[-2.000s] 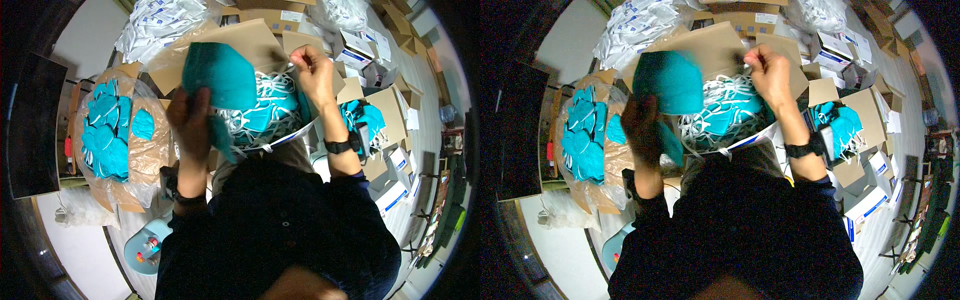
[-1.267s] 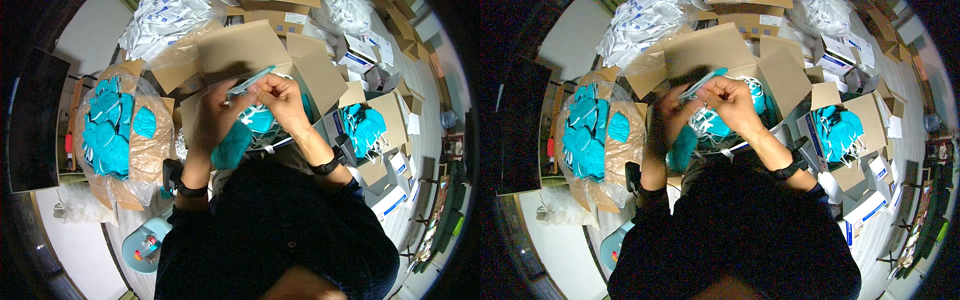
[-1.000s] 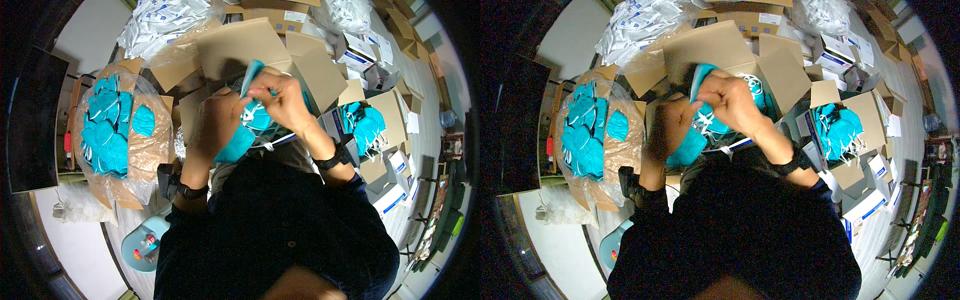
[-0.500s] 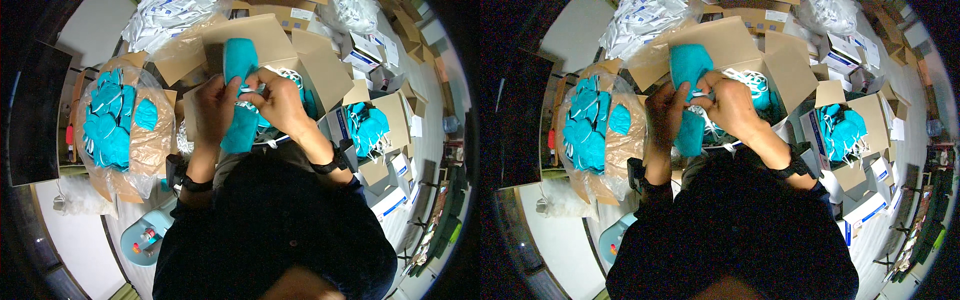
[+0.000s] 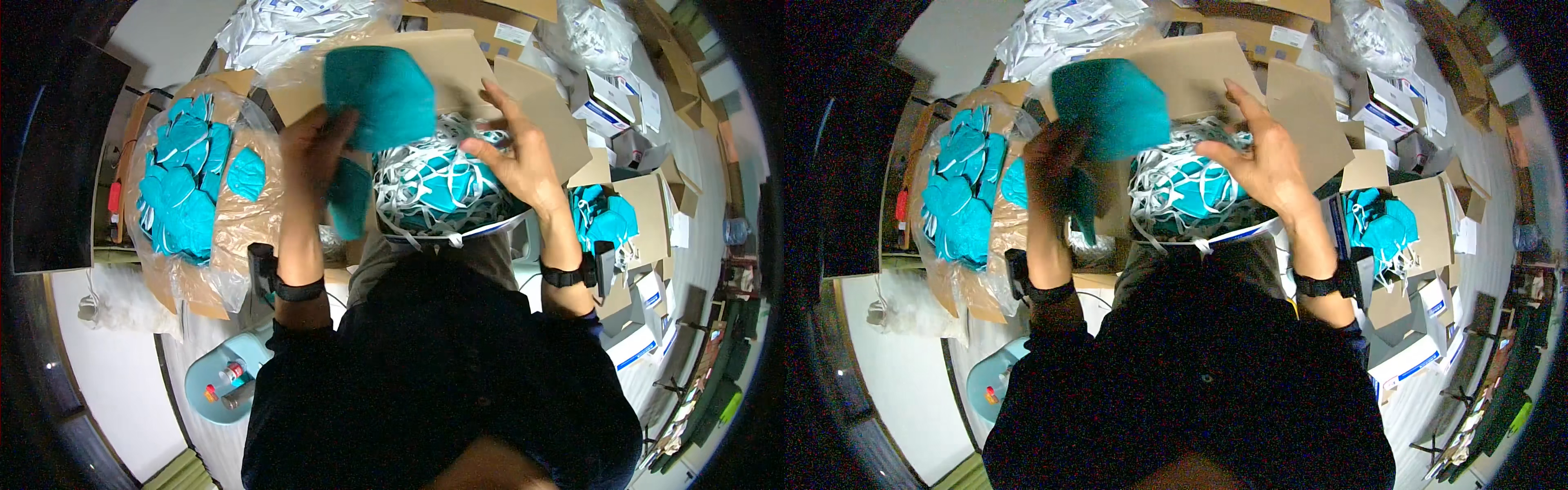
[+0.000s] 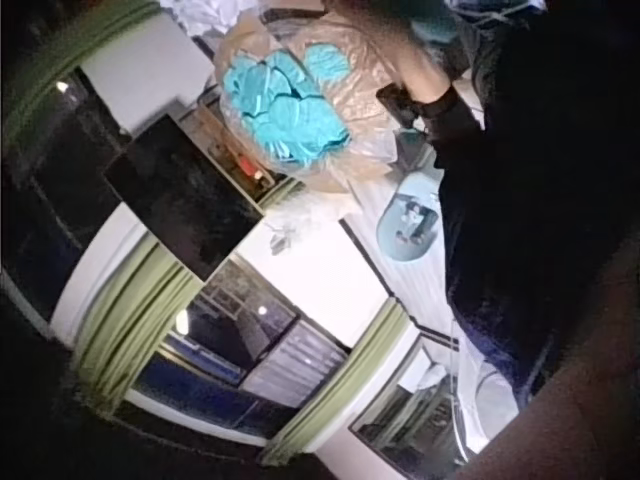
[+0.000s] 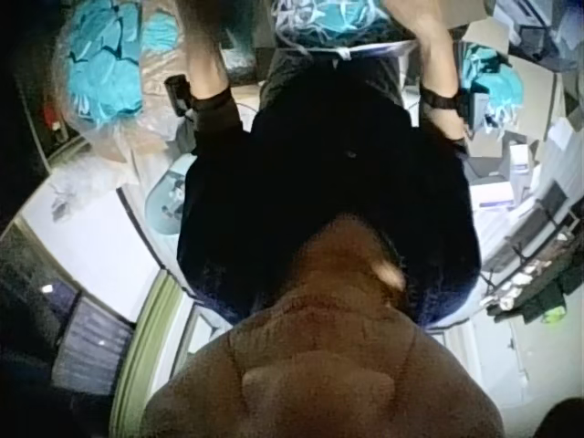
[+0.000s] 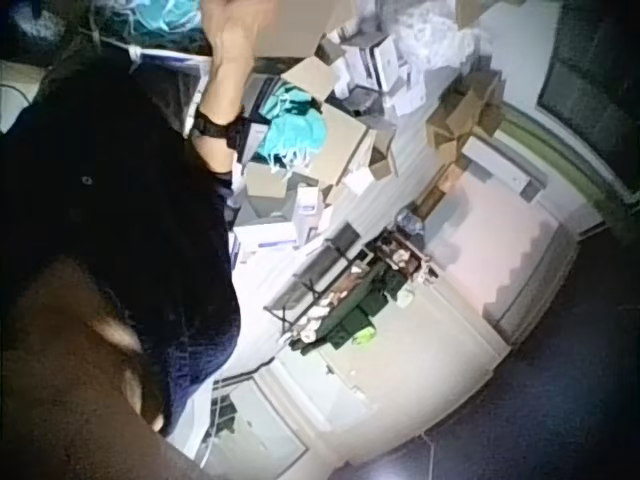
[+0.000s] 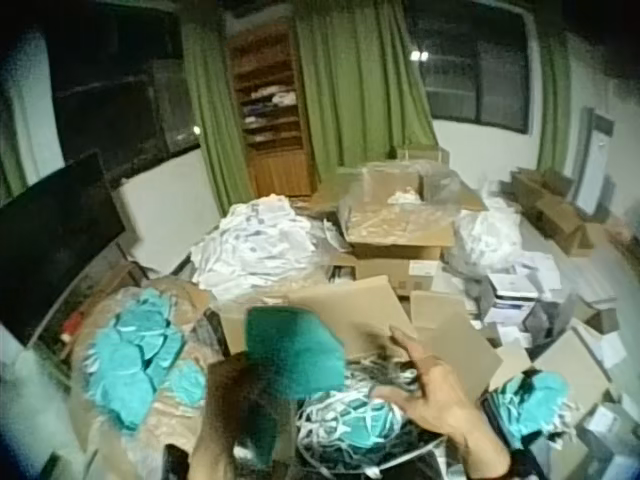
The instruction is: The person is seen picking up teal-colored protective face masks and placing them into a cardboard box.
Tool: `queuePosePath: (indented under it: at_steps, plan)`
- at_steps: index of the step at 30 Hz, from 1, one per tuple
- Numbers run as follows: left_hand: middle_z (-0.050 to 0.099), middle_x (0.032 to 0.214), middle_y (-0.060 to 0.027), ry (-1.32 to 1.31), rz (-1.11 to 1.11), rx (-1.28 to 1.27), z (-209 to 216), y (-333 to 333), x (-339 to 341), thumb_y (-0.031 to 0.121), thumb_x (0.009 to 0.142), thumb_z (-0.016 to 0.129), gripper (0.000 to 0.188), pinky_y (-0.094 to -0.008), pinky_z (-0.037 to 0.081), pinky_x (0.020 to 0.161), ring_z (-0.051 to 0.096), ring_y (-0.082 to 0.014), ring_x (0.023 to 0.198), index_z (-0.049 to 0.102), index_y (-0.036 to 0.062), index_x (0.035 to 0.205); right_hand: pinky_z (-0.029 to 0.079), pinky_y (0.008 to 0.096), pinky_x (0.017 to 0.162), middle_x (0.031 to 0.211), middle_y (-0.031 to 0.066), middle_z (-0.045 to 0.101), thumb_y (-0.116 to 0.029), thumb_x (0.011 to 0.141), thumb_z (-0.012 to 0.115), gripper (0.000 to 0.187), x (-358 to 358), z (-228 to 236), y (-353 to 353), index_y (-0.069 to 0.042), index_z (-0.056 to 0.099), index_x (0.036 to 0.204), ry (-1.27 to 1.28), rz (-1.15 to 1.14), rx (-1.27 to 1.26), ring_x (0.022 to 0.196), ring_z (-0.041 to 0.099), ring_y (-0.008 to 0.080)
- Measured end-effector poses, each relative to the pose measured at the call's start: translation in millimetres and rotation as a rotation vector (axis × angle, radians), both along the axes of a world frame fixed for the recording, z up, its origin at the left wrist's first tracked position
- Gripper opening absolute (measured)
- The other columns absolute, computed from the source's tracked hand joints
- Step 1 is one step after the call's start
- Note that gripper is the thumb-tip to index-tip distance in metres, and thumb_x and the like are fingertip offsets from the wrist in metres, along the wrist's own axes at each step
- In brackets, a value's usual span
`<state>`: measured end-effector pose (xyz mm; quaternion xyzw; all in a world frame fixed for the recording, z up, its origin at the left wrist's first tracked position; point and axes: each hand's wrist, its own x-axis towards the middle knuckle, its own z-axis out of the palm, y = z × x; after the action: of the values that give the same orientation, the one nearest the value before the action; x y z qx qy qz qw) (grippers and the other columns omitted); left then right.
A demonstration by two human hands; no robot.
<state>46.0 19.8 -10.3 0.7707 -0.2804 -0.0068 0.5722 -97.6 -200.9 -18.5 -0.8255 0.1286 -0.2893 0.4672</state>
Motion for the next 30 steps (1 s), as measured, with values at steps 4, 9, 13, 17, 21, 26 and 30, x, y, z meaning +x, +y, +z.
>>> queuePosePath:
  at_steps: [4,9,13,17,21,26,30]
  plan:
    - [0.05,0.061,0.0034,0.04,-0.091,0.071,8,-18,-19,0.023,0.091,0.064,0.03,-0.0239,0.038,0.055,0.045,-0.0066,0.058,0.059,0.0032,0.069,0.047,0.0247,0.072,0.083,0.0034,0.067,-0.011,0.091,0.063,0.026,20,3,25,0.002,0.065,0.113,-0.117,0.218,0.513,0.079,0.06,0.0116]
    - [0.051,0.057,-0.0004,0.561,0.239,-0.581,-11,-10,-9,0.044,0.096,0.053,0.049,-0.0257,0.037,0.051,0.046,-0.0104,0.051,0.055,0.0075,0.064,0.048,0.0303,0.068,0.084,0.0132,0.066,-0.006,0.089,0.06,0.021,24,-10,70,0.0,0.065,0.109,-0.268,0.162,-0.154,0.074,0.062,0.0202]
    - [0.053,0.056,-0.0056,0.568,0.283,-0.869,-42,-6,-1,0.057,0.096,0.045,0.057,-0.0264,0.039,0.051,0.049,-0.015,0.051,0.052,0.0109,0.063,0.05,0.0426,0.081,0.111,0.0249,0.06,-0.007,0.081,0.064,0.038,20,1,120,0.0,0.058,0.118,-0.174,0.387,-0.341,0.096,0.061,0.0393]
    - [0.06,0.071,-0.0046,0.561,0.223,-0.785,-42,3,-20,0.041,0.095,0.055,0.041,-0.0269,0.044,0.06,0.056,-0.0126,0.064,0.062,0.0034,0.079,0.05,0.0346,0.071,0.088,0.0223,0.065,-0.008,0.09,0.059,0.025,30,-22,118,0.0,0.057,0.114,-0.007,0.196,-0.177,0.076,0.065,0.0318]
    - [0.064,0.079,-0.0021,0.364,-0.075,-0.089,-39,50,-19,0.016,0.088,0.067,0.016,-0.0275,0.047,0.068,0.058,-0.0104,0.072,0.066,0.0002,0.091,0.051,0.0287,0.067,0.093,0.006,0.066,-0.008,0.093,0.059,0.026,52,-21,92,0.001,0.058,0.118,-0.054,0.471,0.363,0.082,0.061,0.0142]
    - [0.062,0.076,-0.0021,0.602,0.342,-0.119,-43,118,27,0.02,0.081,0.075,0.022,-0.0293,0.044,0.062,0.053,-0.0102,0.067,0.065,0.0018,0.085,0.051,0.0233,0.061,0.096,0.0115,0.069,-0.018,0.098,0.053,0.035,50,-4,70,0.003,0.051,0.127,0.165,0.322,0.514,0.079,0.066,0.014]
    - [0.061,0.074,-0.0058,0.378,0.759,-0.212,-40,210,127,0.035,0.079,0.078,0.037,-0.0309,0.043,0.054,0.053,-0.0147,0.061,0.059,0.0038,0.078,0.05,0.0236,0.061,0.091,0.0128,0.069,-0.02,0.098,0.053,0.033,39,2,48,0.003,0.056,0.121,0.206,0.214,0.51,0.074,0.065,0.0139]
